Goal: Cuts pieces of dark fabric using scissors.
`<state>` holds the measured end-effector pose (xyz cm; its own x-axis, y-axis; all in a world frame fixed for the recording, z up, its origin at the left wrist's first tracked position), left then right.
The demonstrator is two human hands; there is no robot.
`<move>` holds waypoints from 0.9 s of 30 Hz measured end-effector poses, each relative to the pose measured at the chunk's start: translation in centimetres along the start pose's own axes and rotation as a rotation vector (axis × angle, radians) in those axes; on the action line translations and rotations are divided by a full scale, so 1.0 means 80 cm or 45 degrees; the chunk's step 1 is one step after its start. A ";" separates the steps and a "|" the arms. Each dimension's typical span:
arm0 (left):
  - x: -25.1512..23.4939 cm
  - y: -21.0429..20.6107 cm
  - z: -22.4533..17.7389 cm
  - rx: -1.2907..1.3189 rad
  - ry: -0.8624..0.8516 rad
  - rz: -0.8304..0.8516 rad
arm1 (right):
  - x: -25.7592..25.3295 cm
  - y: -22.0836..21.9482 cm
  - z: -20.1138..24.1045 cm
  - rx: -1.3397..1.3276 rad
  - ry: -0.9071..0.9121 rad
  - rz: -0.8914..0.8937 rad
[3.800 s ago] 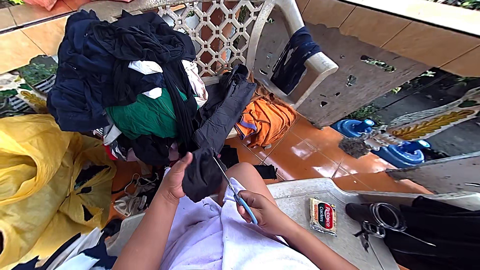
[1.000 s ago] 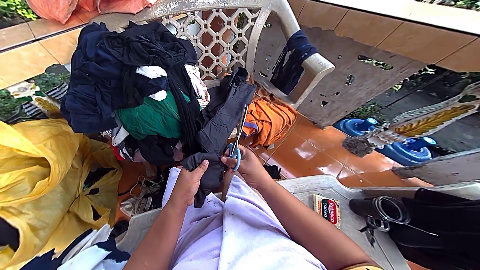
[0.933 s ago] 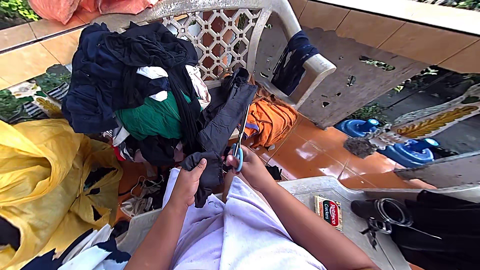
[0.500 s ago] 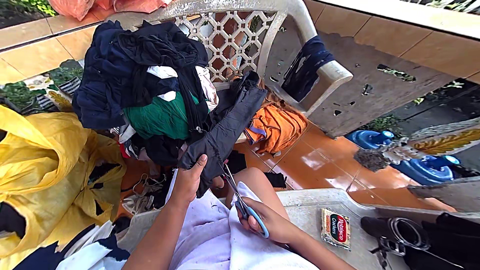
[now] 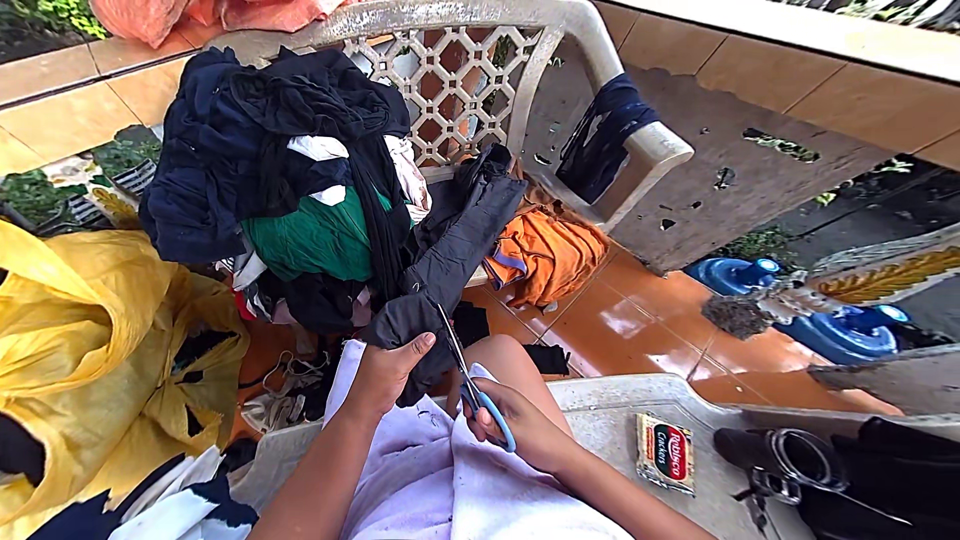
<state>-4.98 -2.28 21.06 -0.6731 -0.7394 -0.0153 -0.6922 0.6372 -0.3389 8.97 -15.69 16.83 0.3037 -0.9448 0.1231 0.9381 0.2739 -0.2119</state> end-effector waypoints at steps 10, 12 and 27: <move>0.001 -0.002 0.002 -0.055 0.015 0.072 | -0.003 -0.004 0.006 -0.066 0.008 -0.058; 0.001 -0.001 0.000 -0.061 0.004 0.074 | -0.003 -0.003 0.004 -0.071 0.030 -0.049; 0.002 0.000 -0.004 -0.024 0.034 0.060 | 0.001 -0.003 -0.005 -0.238 -0.006 0.003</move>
<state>-5.15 -2.37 21.36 -0.7116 -0.7025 -0.0057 -0.6642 0.6754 -0.3203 8.69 -15.91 16.49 0.3068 -0.9433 0.1267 0.8902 0.2374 -0.3888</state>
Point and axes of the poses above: each hand's wrist, its own x-axis away from the middle knuckle, its own y-axis out of the back of the hand, z = x × y, the point moved 3 cm from there along -x, towards the middle knuckle, and after that the axes turned 13 degrees about z, right-handed, at the moved point
